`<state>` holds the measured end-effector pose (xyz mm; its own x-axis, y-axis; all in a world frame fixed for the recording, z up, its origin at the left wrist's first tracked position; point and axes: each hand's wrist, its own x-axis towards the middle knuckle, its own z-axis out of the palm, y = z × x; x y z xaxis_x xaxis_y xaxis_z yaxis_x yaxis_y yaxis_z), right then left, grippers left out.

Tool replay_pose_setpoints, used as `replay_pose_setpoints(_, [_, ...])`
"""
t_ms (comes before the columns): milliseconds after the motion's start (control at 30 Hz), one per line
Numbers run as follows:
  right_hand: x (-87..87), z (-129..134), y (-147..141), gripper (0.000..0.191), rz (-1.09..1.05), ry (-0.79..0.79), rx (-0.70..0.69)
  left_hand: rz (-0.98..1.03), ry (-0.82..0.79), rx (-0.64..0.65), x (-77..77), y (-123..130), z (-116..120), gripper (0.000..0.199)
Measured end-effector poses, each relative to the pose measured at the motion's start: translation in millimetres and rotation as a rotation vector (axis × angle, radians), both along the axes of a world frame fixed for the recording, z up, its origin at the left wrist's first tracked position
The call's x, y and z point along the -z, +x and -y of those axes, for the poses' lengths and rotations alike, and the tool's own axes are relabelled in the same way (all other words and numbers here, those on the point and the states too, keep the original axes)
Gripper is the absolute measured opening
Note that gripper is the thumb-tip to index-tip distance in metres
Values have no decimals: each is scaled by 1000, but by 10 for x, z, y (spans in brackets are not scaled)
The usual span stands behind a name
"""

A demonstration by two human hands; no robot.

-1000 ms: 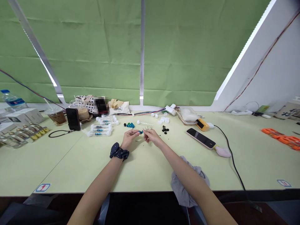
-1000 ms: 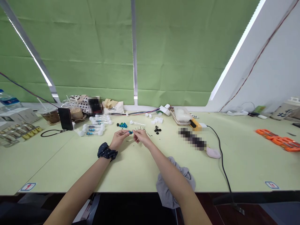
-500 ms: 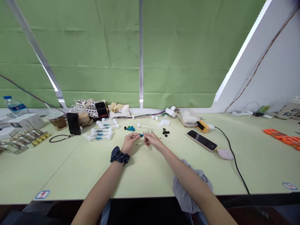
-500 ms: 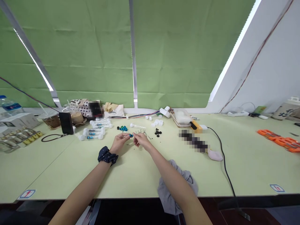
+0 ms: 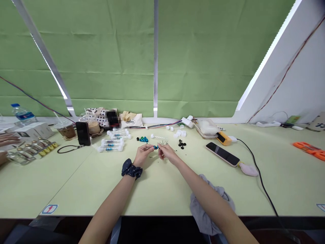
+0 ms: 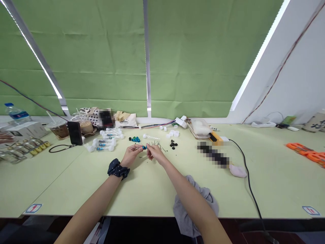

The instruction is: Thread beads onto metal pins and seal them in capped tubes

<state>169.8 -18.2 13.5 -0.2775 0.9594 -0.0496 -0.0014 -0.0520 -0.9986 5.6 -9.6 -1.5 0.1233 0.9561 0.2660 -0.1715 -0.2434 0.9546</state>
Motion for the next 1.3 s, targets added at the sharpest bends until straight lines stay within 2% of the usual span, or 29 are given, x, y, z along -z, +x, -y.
replay_pose_setpoints(267, [61,-71,7,49,-6,-9,132,-16,14,59,-29,65,45,23])
replay_pose_setpoints(533, [-54,13,20,49,-32,6,-2,-8,30,3,-41,35,47,24])
replay_pose_setpoints(767, [7,-2,5,54,102,-41,6,-21,42,9,-36,38,41,22])
replay_pose_setpoints(833, [13,10,-8,51,227,65,120,-55,57,3,-42,39,40,22])
replay_pose_setpoints(933, [-25,69,-25,38,394,422,394,-134,96,-64,-50,58,42,22])
replay_pose_setpoints(967, [-47,96,-31,36,427,527,434,-165,120,-93,-53,70,41,21])
replay_pose_setpoints(1033, [-90,148,-47,39,471,645,387,-234,191,-125,-61,106,36,18])
replay_pose_setpoints(1133, [-121,184,-75,38,481,719,252,-349,337,-132,-71,191,16,11])
replay_pose_setpoints(1200, [-104,159,-81,30,439,744,256,-400,388,-118,-73,261,-7,9])
replay_pose_setpoints(1300, [-39,48,-42,23,330,703,353,-429,368,-34,-89,350,-71,11])
